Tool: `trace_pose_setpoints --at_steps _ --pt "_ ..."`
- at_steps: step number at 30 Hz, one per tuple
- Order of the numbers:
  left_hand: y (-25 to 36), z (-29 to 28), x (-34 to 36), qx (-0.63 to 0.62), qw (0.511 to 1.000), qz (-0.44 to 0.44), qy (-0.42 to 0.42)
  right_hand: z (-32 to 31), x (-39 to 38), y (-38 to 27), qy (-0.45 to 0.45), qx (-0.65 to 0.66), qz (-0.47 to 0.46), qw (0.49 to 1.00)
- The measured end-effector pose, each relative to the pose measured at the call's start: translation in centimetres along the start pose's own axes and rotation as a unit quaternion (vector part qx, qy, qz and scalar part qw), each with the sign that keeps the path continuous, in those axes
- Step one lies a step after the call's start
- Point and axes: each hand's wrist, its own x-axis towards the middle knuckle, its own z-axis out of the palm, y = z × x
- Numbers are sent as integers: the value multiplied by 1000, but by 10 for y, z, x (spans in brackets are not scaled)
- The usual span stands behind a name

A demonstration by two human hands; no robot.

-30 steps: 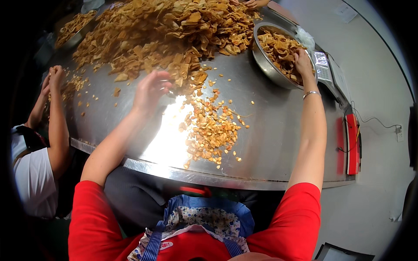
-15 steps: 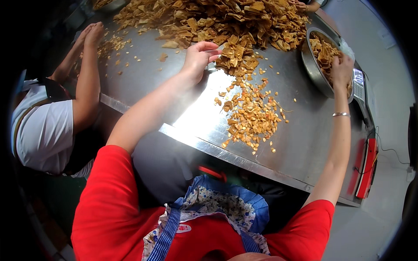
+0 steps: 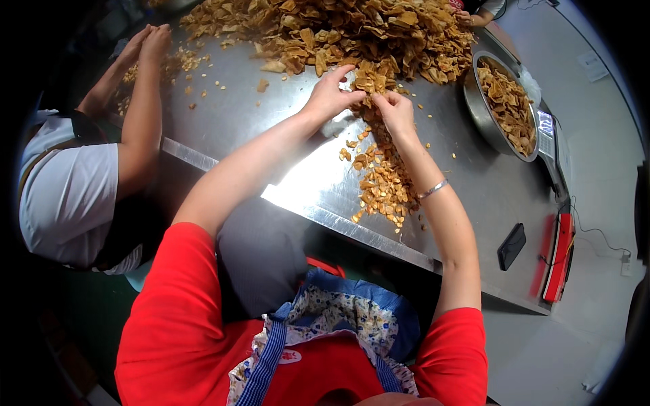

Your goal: The person sits at a stainless steel table and repeatedly picks up dried food pieces, breaks them into smaller fragments by hand, and places the pieces into a metal bowl. Another person works alongside at the same table performing a similar task.

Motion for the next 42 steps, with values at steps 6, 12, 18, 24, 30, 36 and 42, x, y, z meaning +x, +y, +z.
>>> trace_pose_setpoints --at_steps 6,12,18,24,30,36,42 --pt "1 4 -3 -180 981 -23 -71 -5 -46 -18 81 -74 -153 982" --pt "1 1 13 -349 924 -155 33 -56 7 16 147 -128 -44 980" --pt "7 -5 5 -144 985 -73 66 -42 39 26 24 -330 -3 944" --pt "4 -5 5 -1 986 106 127 -45 51 55 -22 -97 61 993" --pt "25 0 -9 -189 980 46 -46 -65 -7 4 5 174 43 984" --pt "25 11 -19 -175 974 15 -146 -55 -60 -23 -25 307 -69 949" --pt "27 11 -25 -71 978 122 -151 -45 -71 -24 -63 325 -53 942"
